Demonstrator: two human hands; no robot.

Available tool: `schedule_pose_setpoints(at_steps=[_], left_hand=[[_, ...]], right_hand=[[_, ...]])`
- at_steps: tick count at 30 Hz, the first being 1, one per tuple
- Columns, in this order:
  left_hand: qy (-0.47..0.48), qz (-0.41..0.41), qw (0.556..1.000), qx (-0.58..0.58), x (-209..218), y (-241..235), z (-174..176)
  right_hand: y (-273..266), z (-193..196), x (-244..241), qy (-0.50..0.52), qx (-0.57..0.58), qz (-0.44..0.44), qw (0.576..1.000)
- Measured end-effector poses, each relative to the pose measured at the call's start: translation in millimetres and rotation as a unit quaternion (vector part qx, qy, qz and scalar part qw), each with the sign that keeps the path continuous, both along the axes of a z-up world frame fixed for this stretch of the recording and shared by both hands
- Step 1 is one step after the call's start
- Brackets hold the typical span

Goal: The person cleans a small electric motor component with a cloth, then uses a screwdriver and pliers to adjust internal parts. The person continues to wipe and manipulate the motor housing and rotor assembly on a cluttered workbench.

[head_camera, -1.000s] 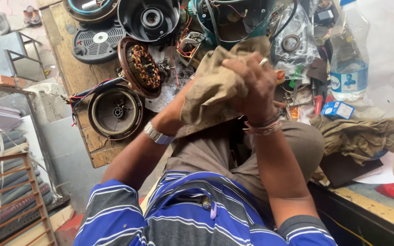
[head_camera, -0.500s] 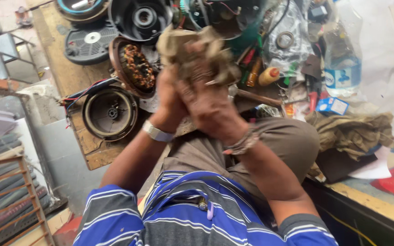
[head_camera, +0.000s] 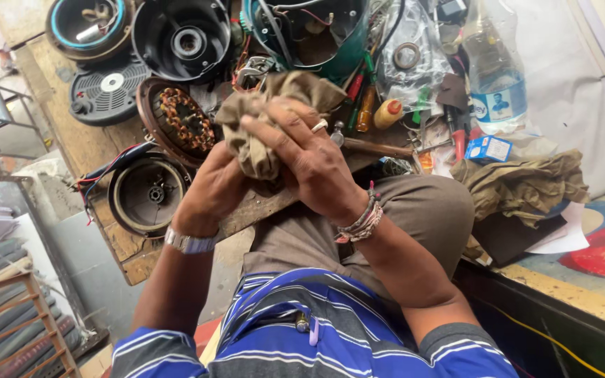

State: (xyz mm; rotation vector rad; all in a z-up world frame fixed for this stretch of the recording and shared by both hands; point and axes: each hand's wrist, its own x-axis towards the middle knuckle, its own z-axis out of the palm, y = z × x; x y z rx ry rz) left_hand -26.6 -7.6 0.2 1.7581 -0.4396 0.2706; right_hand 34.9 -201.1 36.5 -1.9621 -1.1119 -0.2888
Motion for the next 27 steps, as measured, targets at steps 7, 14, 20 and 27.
schedule_pose_setpoints(at_steps=[7,14,20,27], left_hand=[[0.219,0.103,0.950,-0.200,-17.4,-22.4,-9.0],[0.204,0.045,0.956,-0.204,-15.3,-50.7,31.5],[0.033,-0.032,0.999,0.026,-34.6,-30.2,62.1],[-0.011,0.159,0.925,0.345,-23.1,-25.8,28.0]], right_hand=[[-1.6,2.9,-7.8,-0.012,-0.005,-0.039,0.999],[-39.0,0.6,-6.5,-0.062,-0.021,-0.059,0.996],[-175.1,55.5,-23.6,-0.037,0.026,-0.318,0.947],[-273.8,51.4,-49.7,0.033,-0.416,-0.437,0.797]])
